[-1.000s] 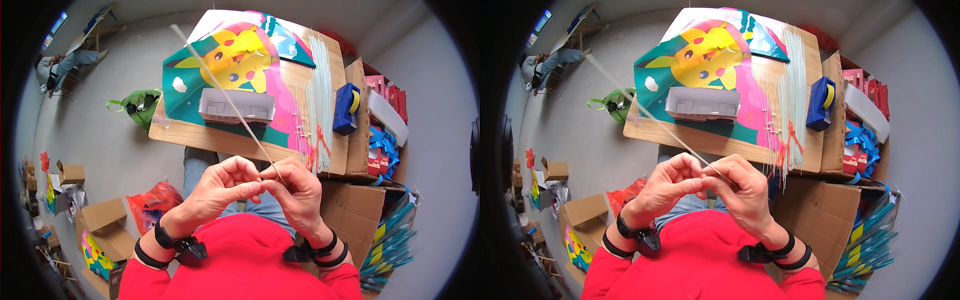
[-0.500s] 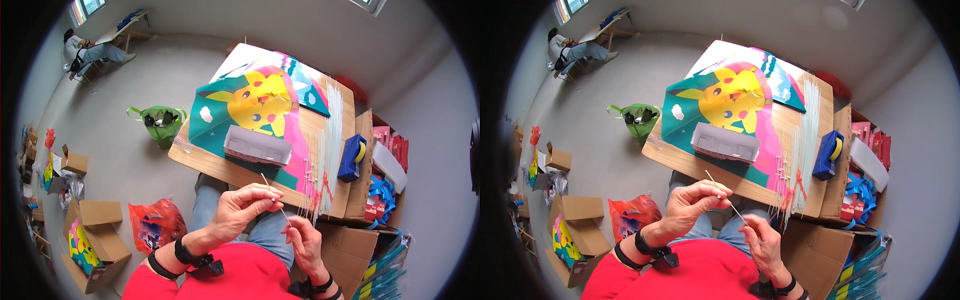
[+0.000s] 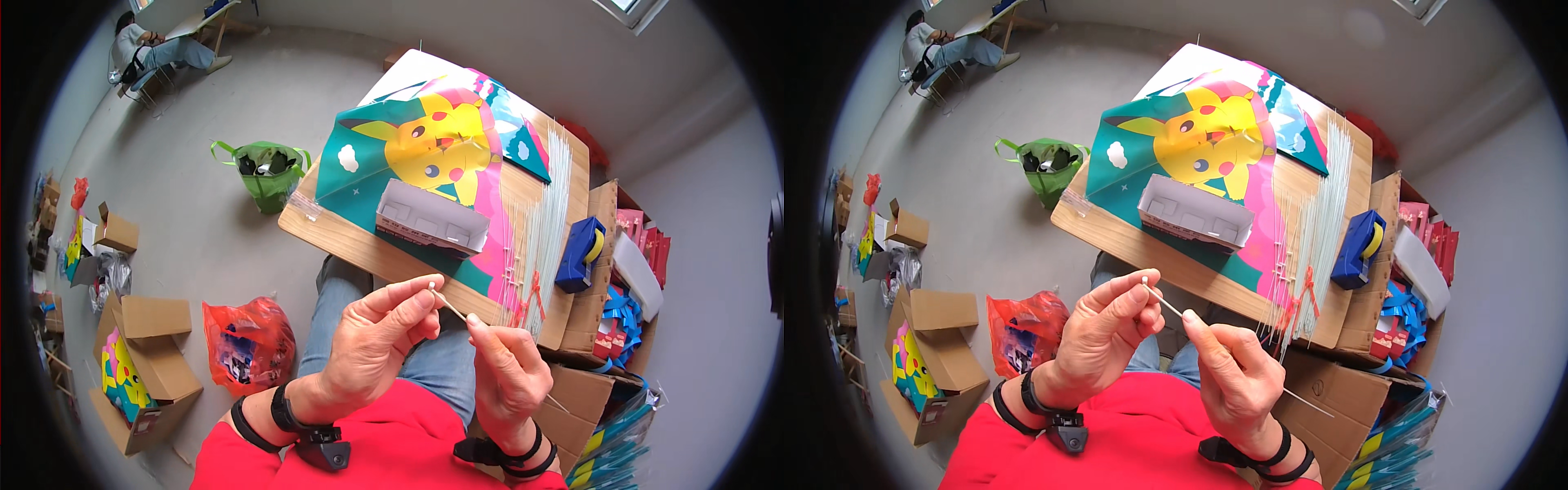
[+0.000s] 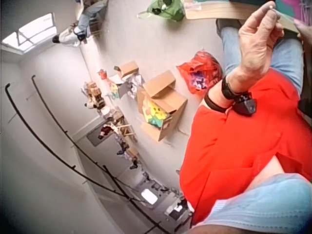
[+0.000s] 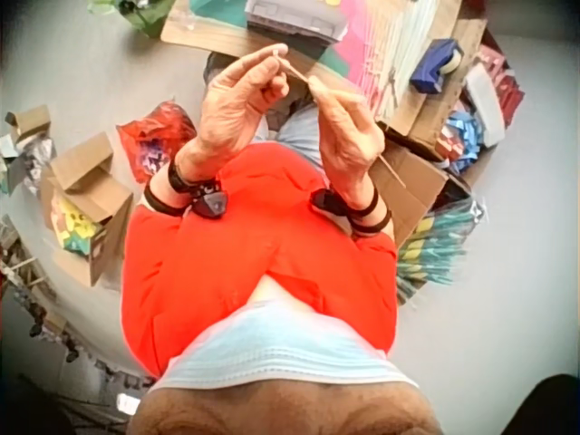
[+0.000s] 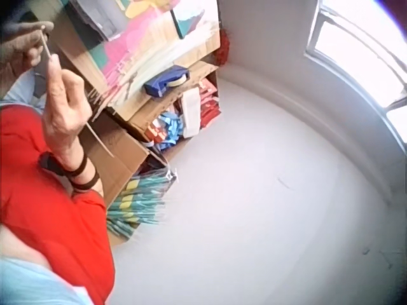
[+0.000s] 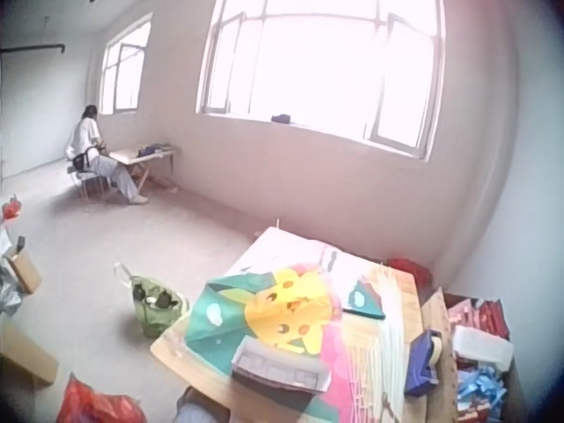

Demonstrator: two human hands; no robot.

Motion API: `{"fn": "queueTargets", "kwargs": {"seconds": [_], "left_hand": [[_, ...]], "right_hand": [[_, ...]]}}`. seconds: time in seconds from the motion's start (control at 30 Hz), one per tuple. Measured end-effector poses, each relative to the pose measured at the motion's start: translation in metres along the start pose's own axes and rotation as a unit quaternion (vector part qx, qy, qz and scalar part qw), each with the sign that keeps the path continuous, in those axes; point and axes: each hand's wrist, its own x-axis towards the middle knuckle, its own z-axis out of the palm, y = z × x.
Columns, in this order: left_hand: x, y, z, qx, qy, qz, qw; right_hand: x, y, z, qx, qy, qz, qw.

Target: The person assembles a Pikachu-themed kite by inserting a thin rod into a sleeve on the kite fabric and securing it with a small plastic clip. They repeat this process for multiple rods, using a tape dispenser to secure the clips to the kite structure.

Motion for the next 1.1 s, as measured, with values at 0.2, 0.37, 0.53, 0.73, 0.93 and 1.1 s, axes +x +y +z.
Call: {"fn": "queueTargets", "kwargs": {"seconds": [0.2, 0.37, 0.53, 0.73, 0.93, 1.1], "left_hand": [[-0.001, 0.002, -0.001, -0.008, 0.003, -0.023, 1.0], [-0.001, 0.0, -0.003, -0.001, 0.009, -0.019, 1.0], [-0.002, 0.0, -0.007, -0.008, 0.017, -0.016, 1.0], [-0.002, -0.003, -0.011, 0.017, 0.01, 0.0, 1.0], [0.002, 0.003, -0.016, 0.225, -0.011, 0.103, 0.969], [0.005, 0.02, -0.024, 0.298, -0.022, 0.047, 0.953]], "right_hand": [[0.0, -0.006, -0.001, -0.013, -0.032, 0.035, 0.999], [0.0, -0.002, 0.002, -0.022, -0.015, 0.007, 1.0], [-0.002, -0.001, 0.006, -0.02, -0.02, 0.009, 1.0], [-0.005, -0.002, 0.004, -0.024, -0.027, 0.019, 0.999], [-0.002, -0.002, -0.005, -0.182, -0.043, -0.084, 0.979], [0.006, 0.005, -0.014, -0.331, -0.078, -0.223, 0.914]]}}
